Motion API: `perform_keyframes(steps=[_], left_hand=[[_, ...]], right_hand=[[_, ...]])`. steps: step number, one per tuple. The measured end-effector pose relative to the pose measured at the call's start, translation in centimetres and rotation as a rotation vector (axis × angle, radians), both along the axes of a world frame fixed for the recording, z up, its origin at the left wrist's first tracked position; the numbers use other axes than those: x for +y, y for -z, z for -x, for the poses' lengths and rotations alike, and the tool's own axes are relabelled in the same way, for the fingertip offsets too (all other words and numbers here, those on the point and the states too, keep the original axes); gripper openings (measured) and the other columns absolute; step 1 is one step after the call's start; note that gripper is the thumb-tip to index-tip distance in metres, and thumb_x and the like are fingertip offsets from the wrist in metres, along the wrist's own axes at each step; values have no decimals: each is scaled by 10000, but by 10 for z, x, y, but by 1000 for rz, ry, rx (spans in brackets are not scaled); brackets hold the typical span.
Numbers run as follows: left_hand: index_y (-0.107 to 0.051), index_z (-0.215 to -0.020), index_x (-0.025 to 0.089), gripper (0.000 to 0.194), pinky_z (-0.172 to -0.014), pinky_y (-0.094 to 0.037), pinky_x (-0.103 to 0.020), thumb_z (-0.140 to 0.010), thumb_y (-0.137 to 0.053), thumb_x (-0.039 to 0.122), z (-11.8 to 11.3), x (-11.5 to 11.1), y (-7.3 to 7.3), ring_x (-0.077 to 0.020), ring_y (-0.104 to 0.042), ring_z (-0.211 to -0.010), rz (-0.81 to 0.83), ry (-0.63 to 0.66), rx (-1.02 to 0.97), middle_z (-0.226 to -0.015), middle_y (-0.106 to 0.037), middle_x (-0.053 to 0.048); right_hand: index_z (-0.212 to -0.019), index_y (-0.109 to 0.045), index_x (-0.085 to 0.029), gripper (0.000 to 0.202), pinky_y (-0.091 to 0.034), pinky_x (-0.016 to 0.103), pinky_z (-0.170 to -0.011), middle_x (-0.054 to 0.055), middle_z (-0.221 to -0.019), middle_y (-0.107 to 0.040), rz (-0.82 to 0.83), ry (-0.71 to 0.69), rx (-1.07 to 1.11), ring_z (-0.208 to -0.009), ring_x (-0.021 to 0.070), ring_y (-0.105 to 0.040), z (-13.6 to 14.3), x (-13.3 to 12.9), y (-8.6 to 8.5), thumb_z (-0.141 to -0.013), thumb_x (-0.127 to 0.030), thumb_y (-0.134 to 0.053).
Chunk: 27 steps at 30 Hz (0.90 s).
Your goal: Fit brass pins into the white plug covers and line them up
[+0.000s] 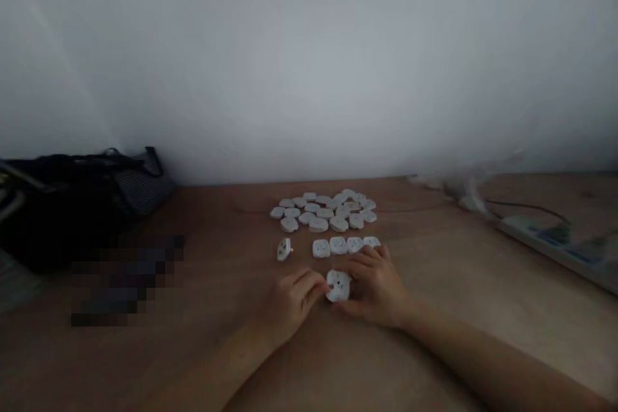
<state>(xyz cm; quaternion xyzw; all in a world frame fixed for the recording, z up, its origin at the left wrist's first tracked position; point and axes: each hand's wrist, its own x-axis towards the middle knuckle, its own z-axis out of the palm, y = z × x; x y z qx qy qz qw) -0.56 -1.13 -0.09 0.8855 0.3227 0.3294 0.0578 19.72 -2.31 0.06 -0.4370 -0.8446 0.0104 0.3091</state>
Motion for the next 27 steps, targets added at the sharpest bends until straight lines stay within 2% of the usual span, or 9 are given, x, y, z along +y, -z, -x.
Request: perform_keyframes(steps=[9, 12, 15, 18, 22, 25, 27], left_hand=[[-578, -749, 175, 246, -598, -443, -228, -923, -437, 276, -5, -2, 4, -128, -576, -621, -56, -30, -15, -684, -602, -11], [-563, -742, 177, 192, -592, -451, -225, -889, -502, 284, -7, -3, 4, -124, -565, -620, 6, -45, -66, -679, -584, 0], [-556, -799, 181, 145, -561, -455, -214, -812, -607, 317, -9, -2, 3, -127, -562, -632, 120, -122, -147, -714, -582, 1], [-553, -858, 176, 147, -558, -444, -219, -817, -586, 313, -4, 4, -3, -133, -556, -636, 177, -173, -175, -717, -578, 0], [-585, -773, 168, 158, -615, -426, -230, -872, -484, 238, 14, 13, -13, -133, -549, -670, 220, -83, -41, -721, -582, -6], [-629, -789, 168, 77, -613, -419, -229, -806, -592, 233, 30, 17, -18, -134, -550, -669, 314, -36, 93, -746, -591, -4], [-644, -826, 169, 97, -593, -417, -224, -763, -647, 242, 37, 19, -18, -137, -552, -665, 379, -38, 135, -764, -591, -3]], right_hand=[[-958, -653, -236, 459, -288, 362, -765, 20, -896, -679, 14, -2, 56, -836, 220, -536, 2, 0, 1, -594, -509, -717], [-953, -658, -235, 446, -287, 361, -761, 24, -909, -683, 16, -10, 66, -838, 220, -539, 4, -1, 0, -599, -499, -721], [-991, -649, -244, 459, -291, 361, -757, 38, -948, -683, 12, -35, 63, -850, 224, -538, 4, -2, 0, -631, -525, -696], [-1035, -633, -258, 485, -293, 368, -779, 41, -1009, -672, 6, -66, 42, -884, 231, -536, 2, -1, 0, -650, -550, -679], [-1059, -620, -250, 496, -299, 373, -792, 41, -1040, -665, 16, -100, 37, -900, 233, -538, -5, 3, 2, -672, -555, -671], [-1081, -607, -233, 494, -311, 374, -787, 55, -1040, -664, 24, -111, 54, -909, 238, -538, -9, 5, 3, -699, -543, -656], [-1084, -604, -239, 478, -314, 378, -794, 48, -1043, -663, 30, -113, 51, -913, 237, -538, -10, 6, 3, -705, -524, -659]])
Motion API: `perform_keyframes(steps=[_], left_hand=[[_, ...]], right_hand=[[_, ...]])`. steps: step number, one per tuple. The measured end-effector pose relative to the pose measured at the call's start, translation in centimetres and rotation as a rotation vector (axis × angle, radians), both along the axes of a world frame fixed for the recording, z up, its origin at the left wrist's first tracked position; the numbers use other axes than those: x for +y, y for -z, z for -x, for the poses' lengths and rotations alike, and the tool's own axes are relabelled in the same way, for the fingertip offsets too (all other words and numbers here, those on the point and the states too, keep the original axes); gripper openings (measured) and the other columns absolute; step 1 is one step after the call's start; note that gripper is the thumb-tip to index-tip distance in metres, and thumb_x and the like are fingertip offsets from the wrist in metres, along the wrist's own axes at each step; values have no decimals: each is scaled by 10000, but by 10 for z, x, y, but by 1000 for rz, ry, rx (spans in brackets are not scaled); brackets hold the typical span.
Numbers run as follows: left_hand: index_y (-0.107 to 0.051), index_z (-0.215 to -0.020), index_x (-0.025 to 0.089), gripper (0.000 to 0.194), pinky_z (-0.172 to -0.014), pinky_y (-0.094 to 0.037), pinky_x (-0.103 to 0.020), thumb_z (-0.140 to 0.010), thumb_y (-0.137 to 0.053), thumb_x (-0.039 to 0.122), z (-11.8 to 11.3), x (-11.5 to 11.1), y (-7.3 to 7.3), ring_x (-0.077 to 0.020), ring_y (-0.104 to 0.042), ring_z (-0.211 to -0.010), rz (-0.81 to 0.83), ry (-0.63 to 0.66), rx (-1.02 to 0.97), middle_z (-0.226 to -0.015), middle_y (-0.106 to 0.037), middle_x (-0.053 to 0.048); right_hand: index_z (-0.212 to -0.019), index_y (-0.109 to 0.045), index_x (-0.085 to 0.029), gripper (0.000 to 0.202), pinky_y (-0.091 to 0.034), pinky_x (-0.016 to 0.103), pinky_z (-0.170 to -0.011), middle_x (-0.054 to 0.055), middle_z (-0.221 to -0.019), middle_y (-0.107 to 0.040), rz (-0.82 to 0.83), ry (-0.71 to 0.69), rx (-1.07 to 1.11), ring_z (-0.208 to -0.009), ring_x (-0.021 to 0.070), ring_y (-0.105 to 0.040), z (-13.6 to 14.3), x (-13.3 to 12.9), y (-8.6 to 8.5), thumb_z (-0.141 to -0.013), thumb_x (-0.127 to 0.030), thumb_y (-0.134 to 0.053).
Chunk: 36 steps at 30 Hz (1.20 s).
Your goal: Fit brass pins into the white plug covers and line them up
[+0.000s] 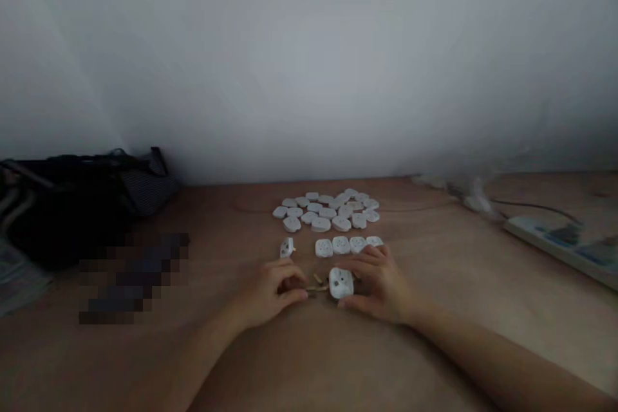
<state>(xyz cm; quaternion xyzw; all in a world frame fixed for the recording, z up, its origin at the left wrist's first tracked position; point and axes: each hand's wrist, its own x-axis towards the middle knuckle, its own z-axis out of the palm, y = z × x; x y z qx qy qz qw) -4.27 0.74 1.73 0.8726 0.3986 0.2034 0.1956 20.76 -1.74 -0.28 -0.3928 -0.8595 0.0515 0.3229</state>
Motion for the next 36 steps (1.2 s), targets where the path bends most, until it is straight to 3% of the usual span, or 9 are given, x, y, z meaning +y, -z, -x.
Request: perform_keyframes(steps=[6, 13, 19, 26, 36], left_hand=[[-680, -806, 179, 66, -641, -439, -243, -783, -627, 209, -3, 1, 5, -150, -572, -711, 11, 42, 7, -783, -610, -12], [-651, -826, 168, 143, -711, -466, -264, -865, -515, 185, -12, 0, 14, -156, -594, -762, -146, 91, -92, -815, -624, -32], [-586, -860, 162, 118, -652, -469, -238, -892, -480, 201, -20, -8, 12, -135, -595, -699, -364, 10, -218, -767, -623, -23], [-599, -778, 167, 237, -682, -457, -286, -929, -434, 247, -33, -17, 5, -147, -584, -655, -593, 45, -57, -704, -642, -18], [-593, -762, 148, 276, -653, -446, -300, -942, -403, 236, -35, -17, 6, -158, -562, -634, -714, 92, 36, -677, -622, -29]], right_hand=[[-1077, -611, -245, 482, -317, 389, -806, 48, -1061, -659, -21, -11, -18, -916, 242, -541, 2, -1, 0, -683, -514, -678], [-1050, -619, -247, 478, -317, 389, -800, 45, -1034, -666, -37, -8, -34, -906, 241, -547, 2, 0, 1, -662, -514, -696], [-1086, -582, -235, 536, -325, 383, -798, 54, -1036, -661, -10, -4, 13, -912, 243, -550, 5, -1, 2, -646, -513, -706], [-1056, -563, -209, 551, -320, 386, -797, 52, -1000, -662, -18, 18, 53, -889, 240, -551, 10, -4, 1, -596, -450, -747], [-1044, -564, -223, 549, -310, 376, -795, 47, -994, -661, -24, 0, 67, -871, 230, -560, 13, -6, -2, -584, -459, -749]])
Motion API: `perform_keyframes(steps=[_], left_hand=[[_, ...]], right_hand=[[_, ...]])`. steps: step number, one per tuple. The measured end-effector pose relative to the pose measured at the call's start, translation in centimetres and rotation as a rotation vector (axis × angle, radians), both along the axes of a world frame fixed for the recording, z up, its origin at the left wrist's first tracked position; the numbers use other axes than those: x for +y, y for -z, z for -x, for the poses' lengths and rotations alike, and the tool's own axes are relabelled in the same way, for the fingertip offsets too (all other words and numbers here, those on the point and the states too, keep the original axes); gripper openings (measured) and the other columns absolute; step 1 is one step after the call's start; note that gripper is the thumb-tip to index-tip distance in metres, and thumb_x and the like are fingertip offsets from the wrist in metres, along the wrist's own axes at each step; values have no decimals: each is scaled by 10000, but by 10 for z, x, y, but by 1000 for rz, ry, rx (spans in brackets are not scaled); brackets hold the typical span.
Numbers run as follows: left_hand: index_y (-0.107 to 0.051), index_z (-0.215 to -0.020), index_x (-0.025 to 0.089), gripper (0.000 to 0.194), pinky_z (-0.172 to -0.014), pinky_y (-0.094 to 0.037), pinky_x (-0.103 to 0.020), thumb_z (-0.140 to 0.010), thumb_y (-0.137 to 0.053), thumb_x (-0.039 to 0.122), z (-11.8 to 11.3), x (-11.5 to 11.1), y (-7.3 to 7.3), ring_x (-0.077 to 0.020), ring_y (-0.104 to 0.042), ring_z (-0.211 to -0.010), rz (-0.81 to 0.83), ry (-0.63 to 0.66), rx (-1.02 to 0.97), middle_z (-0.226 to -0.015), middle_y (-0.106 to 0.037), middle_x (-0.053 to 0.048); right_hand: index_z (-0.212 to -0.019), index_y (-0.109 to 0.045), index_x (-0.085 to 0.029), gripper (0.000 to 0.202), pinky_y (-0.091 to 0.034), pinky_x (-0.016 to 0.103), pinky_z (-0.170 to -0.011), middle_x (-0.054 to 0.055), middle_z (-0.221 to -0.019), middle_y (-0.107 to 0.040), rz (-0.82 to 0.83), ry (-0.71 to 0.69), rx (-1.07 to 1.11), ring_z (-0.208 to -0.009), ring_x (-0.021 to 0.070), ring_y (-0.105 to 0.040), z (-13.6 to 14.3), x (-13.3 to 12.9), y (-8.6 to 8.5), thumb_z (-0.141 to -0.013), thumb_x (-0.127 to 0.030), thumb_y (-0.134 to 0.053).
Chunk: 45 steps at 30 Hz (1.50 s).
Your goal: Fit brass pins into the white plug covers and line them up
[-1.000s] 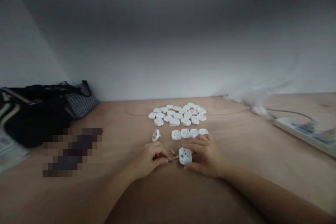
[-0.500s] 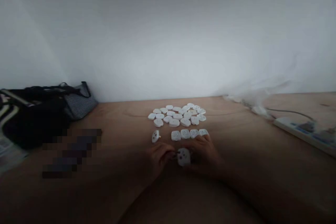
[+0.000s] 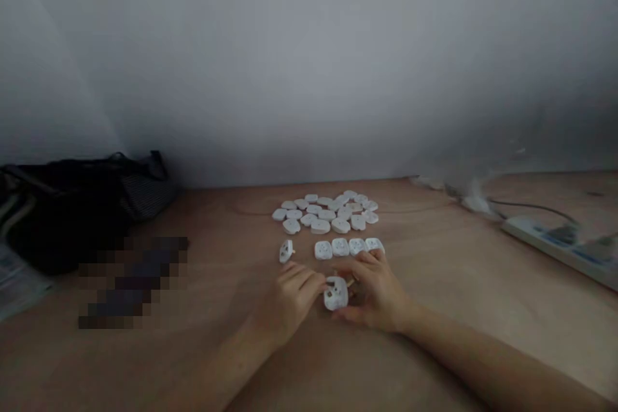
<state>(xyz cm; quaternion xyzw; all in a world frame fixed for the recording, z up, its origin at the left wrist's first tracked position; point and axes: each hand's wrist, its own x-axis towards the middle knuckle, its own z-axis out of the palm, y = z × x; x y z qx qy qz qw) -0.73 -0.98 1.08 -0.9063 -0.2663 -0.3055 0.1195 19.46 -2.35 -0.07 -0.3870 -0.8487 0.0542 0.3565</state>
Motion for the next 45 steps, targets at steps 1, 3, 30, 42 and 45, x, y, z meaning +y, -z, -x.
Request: perform_keyframes(steps=[1, 3, 30, 42, 45], left_hand=[[-593, -772, 147, 267, -656, -445, -305, -941, -405, 234, 0, 0, 1, -163, -563, -640, -2, -6, 4, -685, -624, -32], [-592, -783, 146, 248, -665, -445, -315, -936, -414, 227, 0, 1, 3, -169, -566, -647, 4, -3, 16, -693, -629, -34], [-690, -961, 225, 193, -723, -462, -301, -825, -601, 328, 1, 0, -2, -174, -557, -776, 213, -5, -346, -804, -604, -44], [-626, -1075, 219, 537, -803, -466, -350, -593, -799, 378, 7, 7, -3, -229, -595, -895, 600, 145, -187, -960, -671, -57], [-642, -1047, 203, 456, -774, -468, -345, -634, -776, 344, 3, 4, -4, -220, -600, -855, 557, 129, -183, -921, -682, -58]], right_hand=[[-1045, -563, -222, 549, -309, 376, -799, 49, -992, -661, -2, 0, 1, -870, 229, -561, 0, 0, 0, -588, -467, -745], [-1047, -559, -217, 560, -308, 377, -802, 49, -978, -664, -3, 1, 2, -860, 226, -563, 0, 0, 0, -584, -471, -746], [-1158, -478, -218, 722, -367, 410, -813, 56, -941, -659, 46, 8, 144, -878, 244, -571, 1, 1, 7, -551, -470, -777], [-1172, -494, -228, 860, -369, 432, -835, 69, -943, -669, 86, 39, 132, -919, 289, -568, -2, 6, 10, -431, -515, -824], [-1167, -499, -223, 870, -370, 428, -838, 64, -939, -670, 70, 33, 131, -915, 279, -568, -1, 5, 10, -419, -525, -823]])
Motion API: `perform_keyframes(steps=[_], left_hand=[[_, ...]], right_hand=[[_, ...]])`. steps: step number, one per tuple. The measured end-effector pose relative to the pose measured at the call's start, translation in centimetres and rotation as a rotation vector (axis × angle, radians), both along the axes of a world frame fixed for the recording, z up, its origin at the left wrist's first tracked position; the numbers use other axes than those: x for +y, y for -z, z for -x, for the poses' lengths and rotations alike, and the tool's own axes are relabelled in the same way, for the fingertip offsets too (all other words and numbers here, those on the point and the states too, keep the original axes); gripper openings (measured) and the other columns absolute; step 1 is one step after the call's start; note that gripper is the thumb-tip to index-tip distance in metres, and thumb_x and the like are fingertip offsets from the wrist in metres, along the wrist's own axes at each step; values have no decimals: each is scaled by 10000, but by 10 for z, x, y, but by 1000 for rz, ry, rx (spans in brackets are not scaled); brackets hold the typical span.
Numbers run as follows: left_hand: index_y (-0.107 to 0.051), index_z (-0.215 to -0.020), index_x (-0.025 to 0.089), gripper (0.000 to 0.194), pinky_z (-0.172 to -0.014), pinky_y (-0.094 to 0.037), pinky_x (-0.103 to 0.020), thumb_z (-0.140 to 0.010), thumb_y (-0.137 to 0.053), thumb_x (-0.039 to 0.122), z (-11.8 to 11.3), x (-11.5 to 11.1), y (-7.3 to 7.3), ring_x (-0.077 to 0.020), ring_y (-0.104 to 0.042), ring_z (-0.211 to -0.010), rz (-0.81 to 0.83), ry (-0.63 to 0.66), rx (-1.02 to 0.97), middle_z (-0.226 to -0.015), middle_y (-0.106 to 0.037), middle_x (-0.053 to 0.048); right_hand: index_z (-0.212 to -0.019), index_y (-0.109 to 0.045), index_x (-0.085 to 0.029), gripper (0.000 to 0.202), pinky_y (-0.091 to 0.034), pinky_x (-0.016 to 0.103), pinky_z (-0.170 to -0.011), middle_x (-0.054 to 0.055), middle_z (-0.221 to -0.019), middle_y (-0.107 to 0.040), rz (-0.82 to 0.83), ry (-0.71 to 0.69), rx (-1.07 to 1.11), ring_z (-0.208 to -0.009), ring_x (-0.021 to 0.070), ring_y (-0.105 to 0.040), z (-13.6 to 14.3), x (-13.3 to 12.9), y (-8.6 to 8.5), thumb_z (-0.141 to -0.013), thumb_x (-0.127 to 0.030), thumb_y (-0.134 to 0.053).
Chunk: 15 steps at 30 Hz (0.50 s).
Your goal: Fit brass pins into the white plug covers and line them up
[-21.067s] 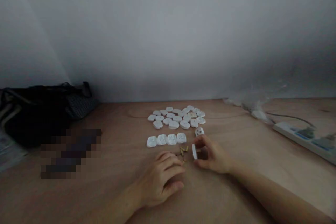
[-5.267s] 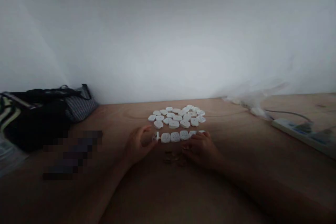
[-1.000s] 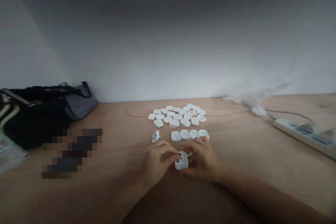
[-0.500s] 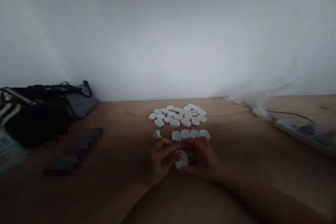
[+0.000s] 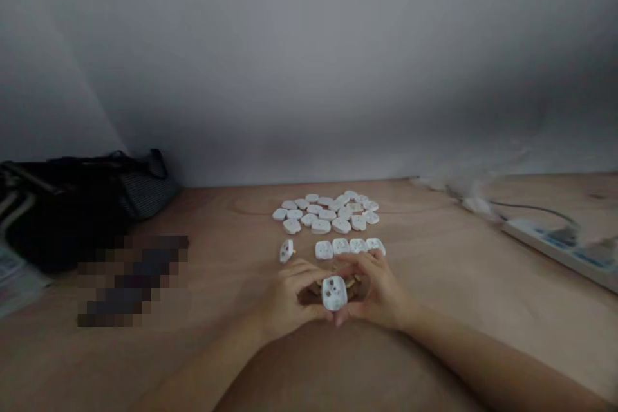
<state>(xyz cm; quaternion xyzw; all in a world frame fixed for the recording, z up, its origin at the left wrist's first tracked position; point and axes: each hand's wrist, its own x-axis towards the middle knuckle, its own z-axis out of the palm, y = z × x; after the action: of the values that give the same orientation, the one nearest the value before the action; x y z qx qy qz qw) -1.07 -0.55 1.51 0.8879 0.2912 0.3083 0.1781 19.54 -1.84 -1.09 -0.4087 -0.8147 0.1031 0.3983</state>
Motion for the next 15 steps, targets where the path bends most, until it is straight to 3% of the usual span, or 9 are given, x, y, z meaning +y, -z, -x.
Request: perform_keyframes(steps=[4, 6, 9, 12, 15], left_hand=[[-641, -996, 187, 387, -781, -468, -345, -642, -756, 293, 1, -1, 0, -220, -593, -857, -46, -20, 5, -917, -669, -60], [-634, -979, 190, 366, -783, -471, -339, -646, -747, 294, 3, 0, 1, -216, -595, -857, -52, -51, -8, -916, -662, -57], [-624, -976, 192, 357, -771, -481, -329, -657, -737, 303, 4, 2, 4, -210, -606, -846, -59, -105, -49, -921, -656, -57], [-621, -973, 186, 373, -766, -488, -329, -643, -750, 302, 5, 3, 7, -212, -612, -847, -61, -122, -69, -925, -655, -59], [-624, -970, 184, 373, -771, -487, -336, -640, -756, 300, 4, 3, 8, -215, -611, -851, -58, -116, -67, -918, -656, -58]], right_hand=[[-1158, -527, -222, 877, -379, 418, -829, 81, -1025, -636, 27, -50, -80, -944, 278, -557, -8, 2, -6, -400, -561, -810], [-1041, -609, -248, 683, -373, 408, -833, 59, -1037, -623, 44, -88, -174, -954, 263, -551, -16, 4, -13, -454, -536, -805], [-844, -680, -275, 256, -366, 385, -816, 10, -917, -641, 93, -105, -295, -903, 225, -561, -29, 4, -22, -637, -405, -757], [-847, -696, -289, 159, -372, 373, -791, 6, -866, -644, 116, -65, -336, -883, 221, -562, -34, 5, -23, -691, -312, -724], [-846, -697, -307, 127, -387, 351, -776, -10, -835, -657, 127, -90, -330, -864, 209, -571, -33, 8, -17, -720, -314, -698]])
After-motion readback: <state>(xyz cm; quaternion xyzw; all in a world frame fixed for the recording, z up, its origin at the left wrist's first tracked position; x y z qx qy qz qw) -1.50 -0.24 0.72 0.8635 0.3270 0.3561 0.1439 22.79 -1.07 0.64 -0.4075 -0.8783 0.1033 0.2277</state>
